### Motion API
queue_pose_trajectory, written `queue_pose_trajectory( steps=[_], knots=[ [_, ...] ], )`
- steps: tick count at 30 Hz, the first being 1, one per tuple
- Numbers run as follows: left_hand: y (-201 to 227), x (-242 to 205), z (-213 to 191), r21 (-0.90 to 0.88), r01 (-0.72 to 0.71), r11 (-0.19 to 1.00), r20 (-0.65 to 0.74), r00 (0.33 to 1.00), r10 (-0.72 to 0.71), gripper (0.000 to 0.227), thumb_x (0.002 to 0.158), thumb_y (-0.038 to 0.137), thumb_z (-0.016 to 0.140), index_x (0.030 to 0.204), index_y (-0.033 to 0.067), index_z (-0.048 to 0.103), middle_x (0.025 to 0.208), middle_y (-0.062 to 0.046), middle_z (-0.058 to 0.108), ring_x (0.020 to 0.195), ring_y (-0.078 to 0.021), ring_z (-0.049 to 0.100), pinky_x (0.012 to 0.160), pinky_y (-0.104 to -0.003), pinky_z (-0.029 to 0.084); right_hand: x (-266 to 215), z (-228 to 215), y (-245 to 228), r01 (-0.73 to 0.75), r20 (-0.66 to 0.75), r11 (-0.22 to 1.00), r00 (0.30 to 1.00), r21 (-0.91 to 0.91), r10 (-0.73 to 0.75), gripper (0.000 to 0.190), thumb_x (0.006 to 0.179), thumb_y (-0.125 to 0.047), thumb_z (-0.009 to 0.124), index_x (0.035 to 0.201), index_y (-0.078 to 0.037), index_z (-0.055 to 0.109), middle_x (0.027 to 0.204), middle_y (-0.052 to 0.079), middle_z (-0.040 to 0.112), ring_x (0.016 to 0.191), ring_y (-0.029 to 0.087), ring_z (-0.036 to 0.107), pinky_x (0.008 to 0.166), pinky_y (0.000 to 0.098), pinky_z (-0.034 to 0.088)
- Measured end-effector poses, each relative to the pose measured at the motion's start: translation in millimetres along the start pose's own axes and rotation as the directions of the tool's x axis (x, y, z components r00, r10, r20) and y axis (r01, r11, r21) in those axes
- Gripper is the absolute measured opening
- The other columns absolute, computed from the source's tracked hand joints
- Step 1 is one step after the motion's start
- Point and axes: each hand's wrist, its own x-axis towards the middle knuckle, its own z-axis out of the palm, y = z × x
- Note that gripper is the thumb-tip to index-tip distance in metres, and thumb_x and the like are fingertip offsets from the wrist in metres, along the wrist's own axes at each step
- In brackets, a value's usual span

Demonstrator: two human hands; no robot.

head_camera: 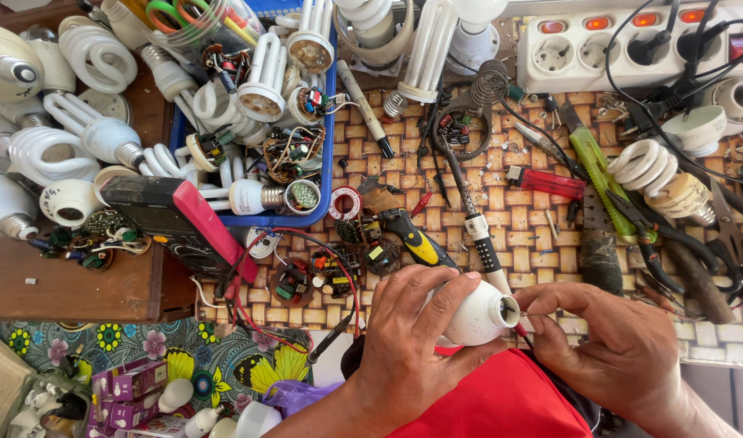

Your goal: The person disassembles a compact fluorescent light bulb using pliers and a screwdriver, removes internal components, and reassembles the bulb with a different base. The person handles multiple light bulbs and tools on a cluttered workbench.

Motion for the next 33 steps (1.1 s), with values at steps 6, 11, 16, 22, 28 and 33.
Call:
queue_pose_trajectory(
  steps=[6,11,16,22,28,33],
  knots=[
    [1.4,2.3,0.0,-0.036,0.019,0.999,-0.002,1.000,-0.019,0.058,0.088,0.043,0.082,0.128,0.0089,0.060,0.120,-0.012,0.065,0.110,-0.0323,0.064,0.103,-0.050,0.050,-6.0,-1.0,5.9,-0.066,0.007,0.997,0.998,-0.035,0.066,0.006,0.088,-0.032,0.067,0.089,-0.025,0.068,0.098,-0.014,0.080,0.036,0.003,0.044,0.042,0.0193,0.035],
    [3.4,4.8,-0.7,-0.028,0.015,0.999,-0.002,1.000,-0.015,0.057,0.088,0.042,0.083,0.128,0.0088,0.060,0.119,-0.012,0.065,0.109,-0.0314,0.065,0.104,-0.050,0.050,-7.9,0.5,6.5,-0.054,-0.026,0.999,0.998,-0.005,0.054,0.009,0.081,-0.021,0.068,0.089,-0.026,0.068,0.096,-0.014,0.081,0.040,-0.001,0.054,0.045,0.0182,0.041],
    [4.4,3.4,0.3,-0.041,0.037,0.998,0.006,0.999,-0.036,0.057,0.088,0.042,0.082,0.128,0.0084,0.060,0.120,-0.012,0.066,0.112,-0.0322,0.065,0.106,-0.049,0.049,0.4,-2.8,-8.5,0.095,-0.067,0.995,0.993,0.026,-0.093,0.004,0.087,-0.017,0.068,0.090,-0.017,0.071,0.095,-0.004,0.080,0.086,0.008,0.080,0.070,0.0204,0.056],
    [6.9,5.7,-0.5,-0.061,0.023,0.998,-0.003,1.000,-0.023,0.056,0.089,0.040,0.081,0.128,0.0068,0.058,0.120,-0.012,0.065,0.111,-0.0323,0.065,0.106,-0.049,0.050,10.7,-6.2,-21.4,0.260,-0.139,0.961,0.959,0.100,-0.245,0.003,0.086,-0.005,0.064,0.083,-0.004,0.066,0.081,0.006,0.074,0.076,0.019,0.078,0.074,0.0285,0.064],
    [9.3,4.3,3.5,-0.054,0.006,0.999,-0.032,0.999,-0.008,0.051,0.092,0.035,0.078,0.127,0.0035,0.059,0.124,-0.014,0.066,0.116,-0.0340,0.066,0.108,-0.050,0.050,11.9,-0.9,-25.1,0.342,-0.209,0.935,0.925,0.096,-0.317,0.005,0.084,-0.006,0.067,0.083,-0.002,0.064,0.076,0.007,0.072,0.075,0.023,0.079,0.070,0.0311,0.066],
    [10.2,0.6,5.7,-0.057,-0.032,0.998,-0.047,0.998,0.029,0.042,0.098,0.029,0.074,0.128,0.0079,0.054,0.132,-0.019,0.064,0.118,-0.0391,0.067,0.105,-0.053,0.051,12.3,3.9,-26.3,0.366,-0.242,0.927,0.910,0.085,-0.337,0.006,0.083,-0.007,0.069,0.084,-0.002,0.065,0.077,0.010,0.072,0.078,0.028,0.079,0.073,0.0341,0.068]
  ],
)
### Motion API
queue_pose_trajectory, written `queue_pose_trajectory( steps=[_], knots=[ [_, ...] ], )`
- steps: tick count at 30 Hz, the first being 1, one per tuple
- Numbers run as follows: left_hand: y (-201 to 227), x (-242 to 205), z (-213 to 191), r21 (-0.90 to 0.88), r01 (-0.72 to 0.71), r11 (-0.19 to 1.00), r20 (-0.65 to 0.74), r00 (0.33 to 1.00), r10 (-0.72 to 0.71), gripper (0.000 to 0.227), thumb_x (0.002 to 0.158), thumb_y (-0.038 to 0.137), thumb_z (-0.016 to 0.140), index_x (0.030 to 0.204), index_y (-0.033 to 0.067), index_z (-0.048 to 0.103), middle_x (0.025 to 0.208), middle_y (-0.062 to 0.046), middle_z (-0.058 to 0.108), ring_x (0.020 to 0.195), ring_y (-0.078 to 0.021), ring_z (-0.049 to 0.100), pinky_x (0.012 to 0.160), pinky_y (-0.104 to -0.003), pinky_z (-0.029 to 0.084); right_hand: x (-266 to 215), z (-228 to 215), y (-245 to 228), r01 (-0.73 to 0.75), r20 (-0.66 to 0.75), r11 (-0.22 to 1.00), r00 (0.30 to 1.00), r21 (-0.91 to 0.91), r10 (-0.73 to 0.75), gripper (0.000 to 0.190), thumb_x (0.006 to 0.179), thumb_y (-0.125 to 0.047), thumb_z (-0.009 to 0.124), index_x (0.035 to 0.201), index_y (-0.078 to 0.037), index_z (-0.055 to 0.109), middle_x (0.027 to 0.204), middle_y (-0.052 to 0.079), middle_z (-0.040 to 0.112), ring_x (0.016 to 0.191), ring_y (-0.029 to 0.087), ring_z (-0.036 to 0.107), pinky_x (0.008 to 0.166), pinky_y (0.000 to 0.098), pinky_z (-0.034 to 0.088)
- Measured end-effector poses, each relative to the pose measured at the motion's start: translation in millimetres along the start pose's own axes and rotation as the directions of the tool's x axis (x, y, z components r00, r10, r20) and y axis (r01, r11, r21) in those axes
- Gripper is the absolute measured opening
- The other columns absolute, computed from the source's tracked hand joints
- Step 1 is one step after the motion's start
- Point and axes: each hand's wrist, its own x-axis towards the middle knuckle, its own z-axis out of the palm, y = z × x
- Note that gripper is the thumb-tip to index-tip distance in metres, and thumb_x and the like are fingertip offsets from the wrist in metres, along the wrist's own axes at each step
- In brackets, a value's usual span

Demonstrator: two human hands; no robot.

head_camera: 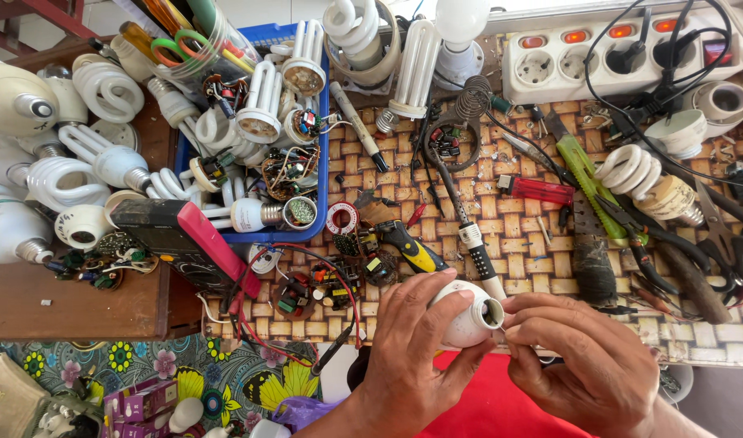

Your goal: The person disassembles a compact fluorescent light bulb using pliers and a screwdriver, removes internal components, and reassembles the bulb with a different base. The person handles multiple light bulbs and tools on a cluttered workbench.

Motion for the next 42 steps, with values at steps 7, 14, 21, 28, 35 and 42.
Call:
queue_pose_trajectory(
  steps=[7,14,21,28,35,42],
  knots=[
    [-1.1,-2.6,2.0,-0.081,-0.025,0.996,-0.008,1.000,0.024,0.041,0.097,0.017,0.072,0.130,0.0032,0.051,0.137,-0.023,0.059,0.123,-0.0426,0.065,0.108,-0.055,0.050,-4.0,6.0,-1.9,0.016,-0.054,1.000,0.998,0.017,-0.015,0.006,0.085,-0.006,0.066,0.086,-0.001,0.066,0.087,0.018,0.072,0.081,0.026,0.078,0.081,0.0373,0.070],
    [-0.5,-0.6,-1.7,-0.124,-0.019,0.992,-0.015,1.000,0.018,0.039,0.095,0.013,0.072,0.127,0.0037,0.052,0.132,-0.022,0.061,0.121,-0.0412,0.066,0.107,-0.055,0.051,-13.4,-8.4,3.7,-0.285,0.085,0.955,0.957,0.078,0.279,0.016,0.091,-0.011,0.065,0.104,-0.004,0.071,0.099,0.004,0.080,0.093,0.015,0.081,0.085,0.0233,0.064],
    [-2.9,-4.0,-1.1,-0.109,0.009,0.994,0.002,1.000,-0.009,0.040,0.095,0.016,0.073,0.128,0.0053,0.052,0.134,-0.020,0.061,0.125,-0.0402,0.065,0.110,-0.055,0.048,2.9,-10.9,6.0,-0.261,0.167,0.965,0.951,-0.012,0.260,0.013,0.084,-0.012,0.075,0.096,-0.008,0.075,0.092,0.000,0.080,0.084,0.011,0.080,0.083,0.0240,0.063],
    [-3.7,-2.8,-2.1,-0.121,0.008,0.993,0.017,1.000,-0.006,0.039,0.096,0.014,0.072,0.128,0.0041,0.052,0.135,-0.021,0.060,0.125,-0.0404,0.064,0.111,-0.056,0.049,11.5,-12.3,9.2,-0.228,0.213,0.967,0.945,-0.111,0.247,0.020,0.086,-0.016,0.075,0.105,-0.013,0.076,0.099,-0.003,0.080,0.085,0.007,0.079,0.080,0.0227,0.060],
    [-5.8,-3.7,-0.7,-0.105,0.016,0.994,0.044,0.999,-0.011,0.041,0.093,0.015,0.072,0.129,0.0062,0.055,0.136,-0.019,0.060,0.127,-0.0390,0.063,0.113,-0.056,0.047,17.2,-7.7,15.5,0.013,0.236,0.976,0.971,-0.219,0.040,0.005,0.090,-0.011,0.072,0.095,-0.013,0.071,0.088,-0.004,0.076,0.080,0.012,0.076,0.069,0.0271,0.056],
    [-5.4,2.9,-3.5,-0.138,0.011,0.990,0.060,0.998,-0.003,0.040,0.090,0.012,0.068,0.127,0.0056,0.053,0.134,-0.017,0.059,0.123,-0.0379,0.064,0.112,-0.056,0.048,15.4,-5.1,19.0,0.102,0.247,0.980,0.967,-0.171,-0.058,0.007,0.091,-0.007,0.066,0.097,-0.004,0.064,0.095,0.003,0.075,0.084,0.019,0.075,0.080,0.0336,0.061]
  ],
)
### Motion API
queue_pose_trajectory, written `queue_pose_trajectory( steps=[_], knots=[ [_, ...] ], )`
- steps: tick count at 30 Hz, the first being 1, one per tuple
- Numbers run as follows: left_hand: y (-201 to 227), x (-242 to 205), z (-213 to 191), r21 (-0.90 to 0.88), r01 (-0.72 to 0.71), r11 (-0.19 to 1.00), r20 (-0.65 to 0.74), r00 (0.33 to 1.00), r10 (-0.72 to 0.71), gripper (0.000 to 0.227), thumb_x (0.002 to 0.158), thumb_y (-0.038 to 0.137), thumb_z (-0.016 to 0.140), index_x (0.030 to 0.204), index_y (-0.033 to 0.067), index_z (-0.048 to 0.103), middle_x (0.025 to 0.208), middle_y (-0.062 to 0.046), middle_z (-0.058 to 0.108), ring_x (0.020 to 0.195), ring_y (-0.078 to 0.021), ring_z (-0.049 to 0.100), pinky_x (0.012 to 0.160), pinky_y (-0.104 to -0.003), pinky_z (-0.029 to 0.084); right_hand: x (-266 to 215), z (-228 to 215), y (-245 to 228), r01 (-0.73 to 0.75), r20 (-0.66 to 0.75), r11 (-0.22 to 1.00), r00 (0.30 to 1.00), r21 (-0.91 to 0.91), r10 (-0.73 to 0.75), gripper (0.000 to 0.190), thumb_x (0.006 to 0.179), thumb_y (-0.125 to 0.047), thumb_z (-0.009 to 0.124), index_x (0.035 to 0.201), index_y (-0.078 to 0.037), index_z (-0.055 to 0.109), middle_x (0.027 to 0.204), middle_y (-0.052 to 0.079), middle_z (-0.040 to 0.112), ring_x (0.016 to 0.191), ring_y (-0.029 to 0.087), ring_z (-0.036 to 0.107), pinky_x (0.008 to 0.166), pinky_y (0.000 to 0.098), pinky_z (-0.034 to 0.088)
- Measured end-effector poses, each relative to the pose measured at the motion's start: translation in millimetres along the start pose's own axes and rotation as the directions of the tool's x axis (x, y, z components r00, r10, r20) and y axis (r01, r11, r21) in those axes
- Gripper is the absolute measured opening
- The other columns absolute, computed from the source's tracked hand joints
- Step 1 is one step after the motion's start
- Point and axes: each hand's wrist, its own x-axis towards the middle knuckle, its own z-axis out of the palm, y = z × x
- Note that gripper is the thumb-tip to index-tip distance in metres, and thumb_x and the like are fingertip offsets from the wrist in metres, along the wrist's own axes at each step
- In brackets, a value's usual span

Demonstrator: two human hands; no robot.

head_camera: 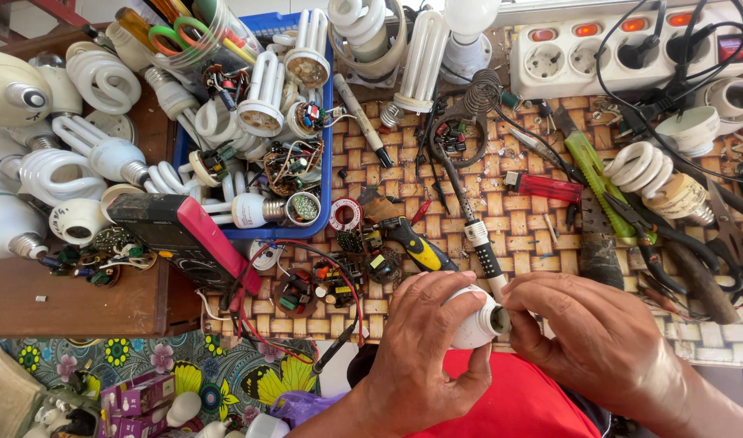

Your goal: The person disassembles a compact fluorescent light bulb using pliers and a screwdriver, removes internal components, and reassembles the bulb with a different base. The person handles multiple light bulbs and tools on a cluttered workbench.

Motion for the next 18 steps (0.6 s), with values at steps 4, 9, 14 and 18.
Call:
queue_pose_trajectory(
  steps=[4,9,14,18],
  knots=[
    [-0.3,5.2,-1.4,-0.011,-0.022,1.000,-0.010,1.000,0.022,0.039,0.088,0.013,0.063,0.124,0.0054,0.052,0.128,-0.017,0.061,0.116,-0.0372,0.065,0.106,-0.054,0.049,-3.3,3.5,2.1,-0.050,0.003,0.998,0.999,0.022,0.050,0.008,0.089,-0.005,0.067,0.096,-0.006,0.066,0.092,0.001,0.075,0.083,0.016,0.076,0.078,0.0313,0.060],
    [-1.8,8.1,-4.1,-0.055,-0.023,0.998,0.013,1.000,0.023,0.040,0.085,0.016,0.061,0.122,0.0048,0.052,0.125,-0.017,0.062,0.112,-0.0376,0.066,0.104,-0.052,0.050,-7.1,5.0,5.1,-0.151,0.027,0.983,0.988,0.108,0.149,0.013,0.084,-0.004,0.067,0.095,-0.011,0.068,0.091,-0.006,0.077,0.081,0.011,0.077,0.073,0.0262,0.059],
    [-6.1,9.0,-4.0,-0.127,-0.014,0.992,0.068,0.997,0.023,0.054,0.071,0.017,0.056,0.122,0.0009,0.052,0.119,-0.017,0.062,0.109,-0.0373,0.065,0.096,-0.050,0.050,-12.9,9.7,9.3,-0.256,0.073,0.948,0.967,0.192,0.246,0.011,0.082,-0.010,0.070,0.092,-0.014,0.069,0.089,-0.007,0.077,0.077,0.009,0.077,0.074,0.0245,0.060],
    [-15.9,8.4,5.8,-0.073,-0.067,0.995,0.004,0.998,0.068,0.032,0.095,0.030,0.061,0.114,0.0053,0.054,0.110,-0.014,0.065,0.093,-0.0320,0.067,0.085,-0.044,0.050,-7.0,9.5,4.4,-0.231,0.079,0.949,0.972,0.216,0.219,0.009,0.086,-0.018,0.068,0.094,-0.015,0.067,0.083,-0.006,0.074,0.067,0.011,0.072,0.064,0.0256,0.056]
  ],
)
